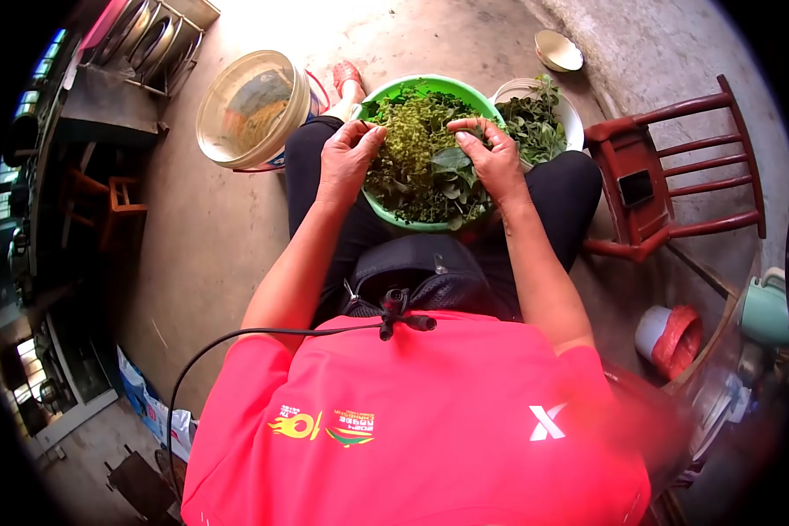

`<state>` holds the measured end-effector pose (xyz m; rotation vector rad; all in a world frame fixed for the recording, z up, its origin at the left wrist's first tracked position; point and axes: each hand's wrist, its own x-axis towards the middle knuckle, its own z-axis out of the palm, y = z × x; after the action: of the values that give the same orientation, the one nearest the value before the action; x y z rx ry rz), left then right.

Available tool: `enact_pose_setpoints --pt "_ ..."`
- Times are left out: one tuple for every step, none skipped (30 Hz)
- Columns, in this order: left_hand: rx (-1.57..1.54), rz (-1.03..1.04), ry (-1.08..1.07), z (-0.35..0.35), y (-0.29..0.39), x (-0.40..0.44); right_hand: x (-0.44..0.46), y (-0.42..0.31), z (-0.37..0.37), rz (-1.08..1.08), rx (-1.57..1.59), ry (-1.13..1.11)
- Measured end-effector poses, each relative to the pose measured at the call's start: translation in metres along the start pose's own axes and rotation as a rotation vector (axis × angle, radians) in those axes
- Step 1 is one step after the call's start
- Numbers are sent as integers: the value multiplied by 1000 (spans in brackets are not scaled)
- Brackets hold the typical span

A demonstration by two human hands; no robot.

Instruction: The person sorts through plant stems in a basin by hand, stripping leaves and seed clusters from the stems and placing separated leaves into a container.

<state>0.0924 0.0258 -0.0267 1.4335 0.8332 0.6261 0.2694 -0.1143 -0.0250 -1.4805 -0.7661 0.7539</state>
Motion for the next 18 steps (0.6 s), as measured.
enact_pose_setpoints --pt "1 2 -3 1 2 -1 -1 -7 1 -29 -3 -14" --pt "-5 -2 -14 3 4 -4 -1 -14 3 -94 8 -53" --pt "-10 -9 -25 6 8 -8 2 -7 3 -124 -19 -110" --pt "-20 -12 -38 8 12 -11 6 -1 3 -102 -64 -133" --pt "-18 -13 -40 9 12 -12 11 4 5 -83 -110 -158" --pt "-29 5 -93 9 12 -12 17 14 4 -68 -214 -189" --pt "-40 24 -146 10 12 -12 22 21 2 -69 -213 -189" --pt "-39 27 -143 9 14 -12 27 28 1 -1 -407 -220" --pt "-40 24 -151 9 15 -13 29 32 1 68 -600 -251" --pt "-42 18 -160 8 17 -14 28 38 2 30 -617 -206" --pt "-44 12 -169 7 18 -15 27 43 2 30 -615 -210" --pt "-70 23 -171 6 18 -15 25 40 3 58 -610 -147" --pt "-69 22 -170 5 17 -13 23 39 3 87 -604 -83" --pt "-48 26 -168 4 16 -12 24 42 5 -9 -555 -15" --pt "-26 28 -167 3 15 -12 23 31 7 -122 -501 -4" --pt "-11 29 -160 6 16 -12 22 18 10 -217 -420 -48" --pt "-12 28 -167 6 15 -12 22 10 12 -313 -341 -87" --pt "9 48 -199 7 14 -11 28 18 12 -284 -393 -165"
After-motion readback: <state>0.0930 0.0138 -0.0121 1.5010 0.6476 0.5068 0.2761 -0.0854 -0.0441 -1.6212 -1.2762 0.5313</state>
